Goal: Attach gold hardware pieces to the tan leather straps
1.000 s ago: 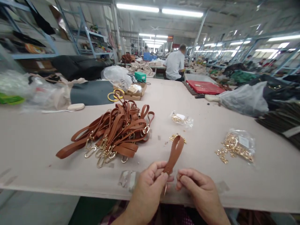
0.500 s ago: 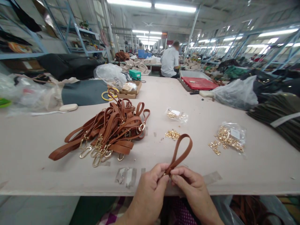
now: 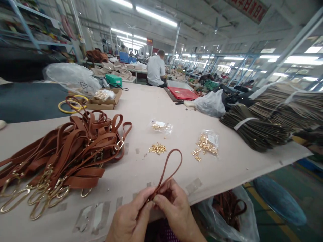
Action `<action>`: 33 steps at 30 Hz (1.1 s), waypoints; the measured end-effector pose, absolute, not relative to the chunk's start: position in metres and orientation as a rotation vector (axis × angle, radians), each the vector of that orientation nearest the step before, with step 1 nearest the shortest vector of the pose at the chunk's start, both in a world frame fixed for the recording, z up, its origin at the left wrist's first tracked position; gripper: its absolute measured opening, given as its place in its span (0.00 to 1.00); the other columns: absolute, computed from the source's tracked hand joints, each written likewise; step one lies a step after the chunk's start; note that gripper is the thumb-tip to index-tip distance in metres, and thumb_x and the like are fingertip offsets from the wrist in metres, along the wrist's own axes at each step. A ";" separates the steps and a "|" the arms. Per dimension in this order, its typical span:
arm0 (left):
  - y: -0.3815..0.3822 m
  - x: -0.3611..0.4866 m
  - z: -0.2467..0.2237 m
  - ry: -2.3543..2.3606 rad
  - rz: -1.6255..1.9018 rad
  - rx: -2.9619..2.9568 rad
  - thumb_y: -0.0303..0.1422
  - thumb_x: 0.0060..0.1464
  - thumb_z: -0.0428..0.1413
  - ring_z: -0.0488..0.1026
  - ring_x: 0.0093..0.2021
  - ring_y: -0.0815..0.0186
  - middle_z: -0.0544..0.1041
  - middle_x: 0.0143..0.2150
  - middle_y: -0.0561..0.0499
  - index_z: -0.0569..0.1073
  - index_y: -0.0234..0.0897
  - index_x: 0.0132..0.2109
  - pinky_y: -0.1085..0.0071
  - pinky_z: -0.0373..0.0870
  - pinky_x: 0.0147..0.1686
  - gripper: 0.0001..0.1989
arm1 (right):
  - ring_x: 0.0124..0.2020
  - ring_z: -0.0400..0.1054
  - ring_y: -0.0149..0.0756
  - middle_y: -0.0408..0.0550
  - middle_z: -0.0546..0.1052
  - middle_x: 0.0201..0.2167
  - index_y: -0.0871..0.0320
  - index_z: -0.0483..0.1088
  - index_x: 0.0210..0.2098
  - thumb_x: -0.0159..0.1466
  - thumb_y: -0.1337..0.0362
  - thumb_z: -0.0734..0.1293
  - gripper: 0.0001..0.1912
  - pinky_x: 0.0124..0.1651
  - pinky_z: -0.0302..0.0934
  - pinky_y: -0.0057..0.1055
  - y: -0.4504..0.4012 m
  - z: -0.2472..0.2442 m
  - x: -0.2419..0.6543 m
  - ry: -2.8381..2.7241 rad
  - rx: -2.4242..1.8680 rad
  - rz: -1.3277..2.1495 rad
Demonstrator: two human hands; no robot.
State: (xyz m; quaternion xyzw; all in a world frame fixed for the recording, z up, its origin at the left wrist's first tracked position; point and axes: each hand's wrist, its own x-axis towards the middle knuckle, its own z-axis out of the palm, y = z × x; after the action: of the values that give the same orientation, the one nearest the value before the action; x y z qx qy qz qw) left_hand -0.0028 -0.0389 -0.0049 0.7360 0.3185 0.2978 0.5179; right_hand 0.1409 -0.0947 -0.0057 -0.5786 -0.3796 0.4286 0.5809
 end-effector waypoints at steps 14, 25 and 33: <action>-0.019 0.010 -0.009 0.896 0.584 0.903 0.50 0.46 0.65 0.74 0.21 0.69 0.79 0.31 0.52 0.72 0.38 0.46 0.78 0.64 0.18 0.26 | 0.38 0.71 0.45 0.51 0.78 0.36 0.57 0.69 0.42 0.64 0.61 0.60 0.10 0.41 0.61 0.39 -0.105 -0.016 0.321 -1.243 -2.337 -0.178; -0.023 0.010 -0.005 0.906 0.560 1.042 0.50 0.52 0.61 0.70 0.25 0.68 0.75 0.28 0.53 0.75 0.40 0.57 0.72 0.71 0.25 0.29 | 0.35 0.72 0.42 0.49 0.79 0.34 0.55 0.73 0.38 0.63 0.60 0.59 0.12 0.39 0.62 0.36 -0.094 -0.020 0.330 -1.301 -2.366 -0.249; -0.032 0.012 0.006 0.901 0.637 1.343 0.38 0.62 0.50 0.65 0.31 0.67 0.67 0.33 0.53 0.73 0.42 0.59 0.71 0.66 0.33 0.20 | 0.33 0.75 0.40 0.48 0.81 0.32 0.55 0.75 0.33 0.57 0.53 0.70 0.12 0.37 0.69 0.32 -0.109 -0.018 0.265 -1.018 -1.893 0.174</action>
State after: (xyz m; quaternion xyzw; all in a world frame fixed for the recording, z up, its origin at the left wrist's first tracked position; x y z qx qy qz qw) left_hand 0.0117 -0.0317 0.0055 0.5900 0.3961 0.2798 0.6456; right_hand 0.2651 -0.1086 -0.0177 -0.7734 -0.4158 0.0712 0.4732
